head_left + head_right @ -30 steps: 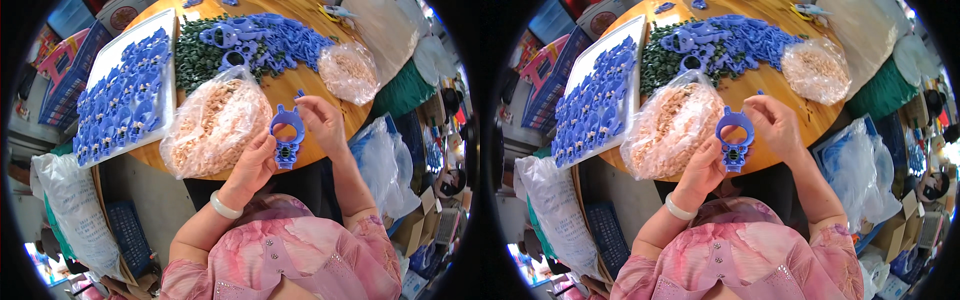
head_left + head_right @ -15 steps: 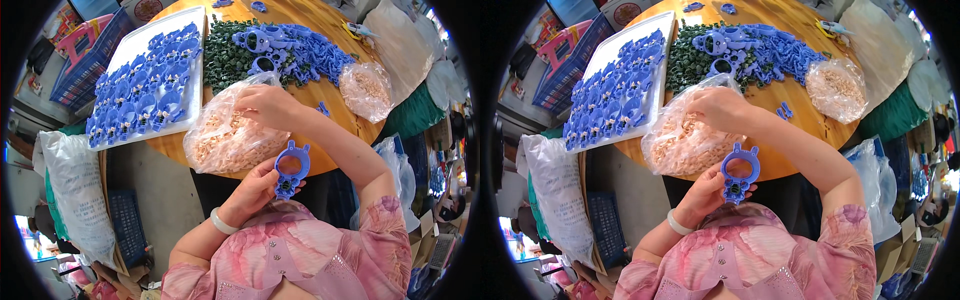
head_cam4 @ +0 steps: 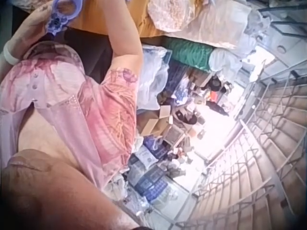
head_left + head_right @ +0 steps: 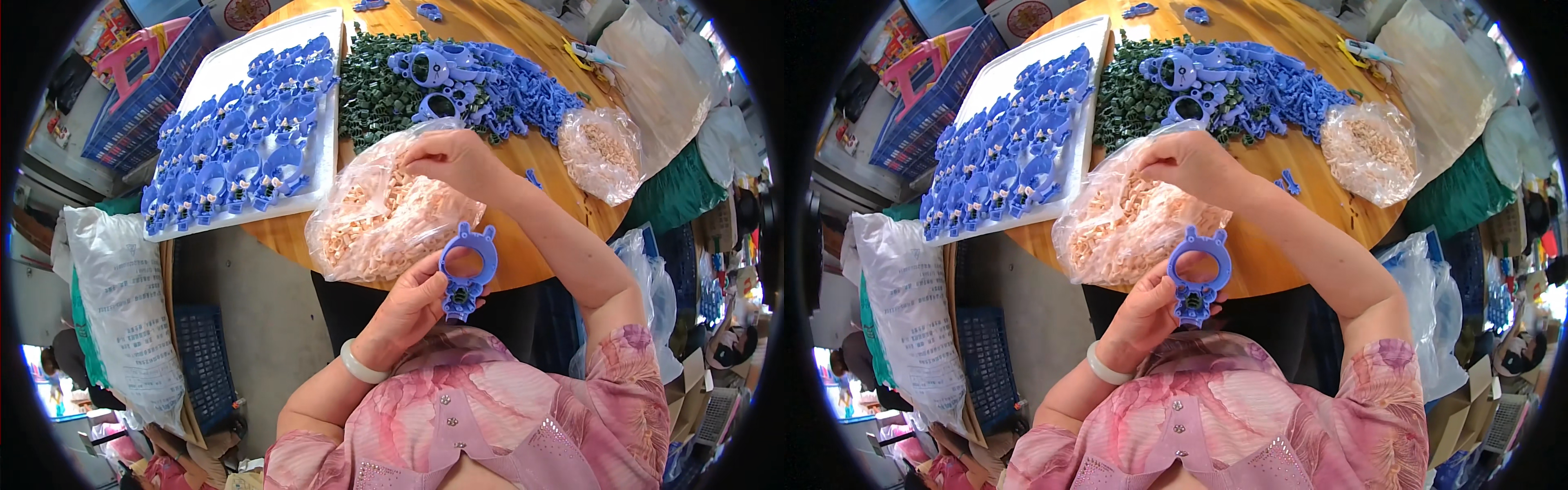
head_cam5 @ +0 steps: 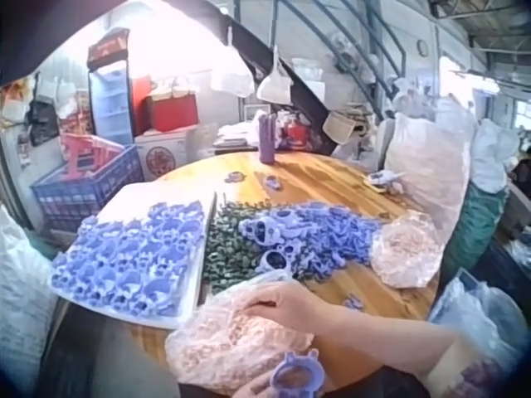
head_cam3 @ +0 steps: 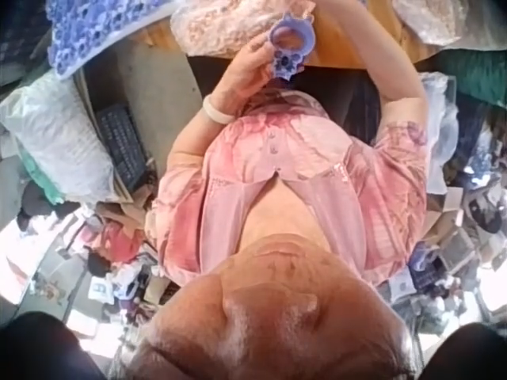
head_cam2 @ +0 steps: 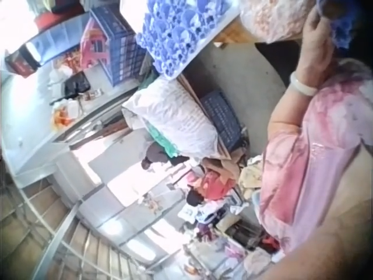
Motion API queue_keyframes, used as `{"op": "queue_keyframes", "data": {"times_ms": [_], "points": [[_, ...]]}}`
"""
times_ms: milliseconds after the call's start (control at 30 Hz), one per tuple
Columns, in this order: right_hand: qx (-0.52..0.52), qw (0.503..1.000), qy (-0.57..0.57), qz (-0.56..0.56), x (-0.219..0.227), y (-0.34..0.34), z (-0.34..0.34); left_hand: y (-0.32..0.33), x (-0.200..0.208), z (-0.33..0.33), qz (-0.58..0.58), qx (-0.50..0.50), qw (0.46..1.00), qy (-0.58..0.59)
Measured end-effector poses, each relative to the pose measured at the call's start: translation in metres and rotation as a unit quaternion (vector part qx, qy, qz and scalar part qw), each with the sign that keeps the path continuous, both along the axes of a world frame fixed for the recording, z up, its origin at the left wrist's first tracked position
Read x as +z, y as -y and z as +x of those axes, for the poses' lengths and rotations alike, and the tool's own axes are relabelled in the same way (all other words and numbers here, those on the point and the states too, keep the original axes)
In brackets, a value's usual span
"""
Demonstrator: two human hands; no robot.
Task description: Assembling small plastic components into blue frames.
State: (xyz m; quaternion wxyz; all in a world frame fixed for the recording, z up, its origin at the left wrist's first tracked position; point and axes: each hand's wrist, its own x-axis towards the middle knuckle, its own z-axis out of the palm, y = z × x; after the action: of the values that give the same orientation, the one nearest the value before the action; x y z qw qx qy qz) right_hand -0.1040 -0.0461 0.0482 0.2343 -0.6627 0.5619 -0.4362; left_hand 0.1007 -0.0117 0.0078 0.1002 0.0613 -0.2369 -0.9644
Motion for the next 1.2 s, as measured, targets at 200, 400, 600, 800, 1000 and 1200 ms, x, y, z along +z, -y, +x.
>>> {"op": "queue_keyframes", "data": {"times_ms": [200,400,600,800,1000,1200], "points": [[-0.101,0.979,0.166,0.056,0.035,-0.051,-0.005,-0.001,0.005,-0.018,-0.033,0.065,0.997,-0.002],[-0.13,0.981,0.14,-0.015,0.054,-0.117,0.01,-0.002,0.01,-0.037,-0.048,0.118,0.991,-0.038],[-0.123,0.992,0.016,-0.023,0.041,-0.143,0.027,-0.006,-0.008,-0.047,-0.053,0.139,0.988,-0.032],[-0.145,0.985,-0.08,-0.055,0.03,-0.146,0.034,-0.011,-0.009,-0.049,-0.114,0.172,0.977,-0.051],[-0.126,0.967,-0.192,-0.11,0.026,-0.141,0.037,-0.01,-0.014,-0.047,-0.15,0.191,0.968,-0.065],[-0.057,0.965,-0.214,-0.14,0.023,-0.136,0.032,-0.006,-0.019,-0.042,-0.158,0.171,0.972,-0.04]]}}
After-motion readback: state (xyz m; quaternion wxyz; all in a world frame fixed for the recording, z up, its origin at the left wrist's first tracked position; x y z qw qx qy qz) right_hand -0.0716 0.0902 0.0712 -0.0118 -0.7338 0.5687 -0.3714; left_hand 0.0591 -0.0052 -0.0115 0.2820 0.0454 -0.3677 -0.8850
